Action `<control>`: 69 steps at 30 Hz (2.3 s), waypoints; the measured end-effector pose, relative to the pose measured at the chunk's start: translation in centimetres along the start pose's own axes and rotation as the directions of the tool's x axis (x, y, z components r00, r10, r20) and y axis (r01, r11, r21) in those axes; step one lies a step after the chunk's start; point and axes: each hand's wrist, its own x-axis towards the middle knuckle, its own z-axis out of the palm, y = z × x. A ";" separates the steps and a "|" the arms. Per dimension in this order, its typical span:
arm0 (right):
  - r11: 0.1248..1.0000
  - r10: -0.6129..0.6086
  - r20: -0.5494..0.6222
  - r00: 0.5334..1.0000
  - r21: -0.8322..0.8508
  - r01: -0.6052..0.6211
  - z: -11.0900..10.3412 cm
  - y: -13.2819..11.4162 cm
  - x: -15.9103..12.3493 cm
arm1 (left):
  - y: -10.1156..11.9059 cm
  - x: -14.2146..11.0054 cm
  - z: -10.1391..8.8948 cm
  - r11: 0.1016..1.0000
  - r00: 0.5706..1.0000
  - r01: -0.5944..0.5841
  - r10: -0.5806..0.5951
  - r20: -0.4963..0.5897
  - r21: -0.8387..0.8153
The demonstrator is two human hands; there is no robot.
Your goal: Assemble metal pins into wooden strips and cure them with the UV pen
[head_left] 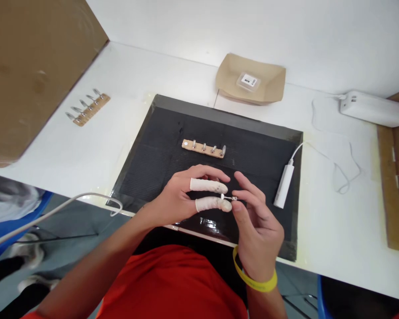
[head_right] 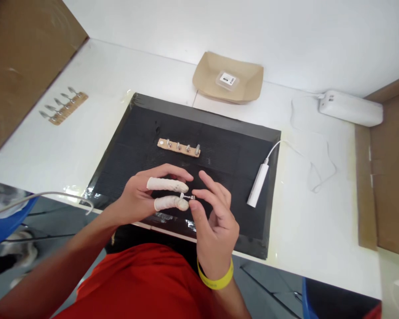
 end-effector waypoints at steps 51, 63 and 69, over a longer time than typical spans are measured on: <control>0.989 0.138 0.058 0.989 0.044 -0.141 -1.4 1.0 0.3 | -3.5 1.7 -10.0 0.766 0.982 0.081 -0.170 0.080 0.638; 0.995 0.099 0.095 0.991 -0.007 -0.099 -2.1 1.7 -1.1 | -0.5 -2.5 -0.8 0.806 0.869 -0.149 -0.171 0.465 0.573; 0.994 0.107 0.113 0.988 -0.014 -0.106 -2.6 1.5 -1.7 | -1.4 -1.4 -0.2 0.751 0.828 -0.276 -0.131 0.545 0.600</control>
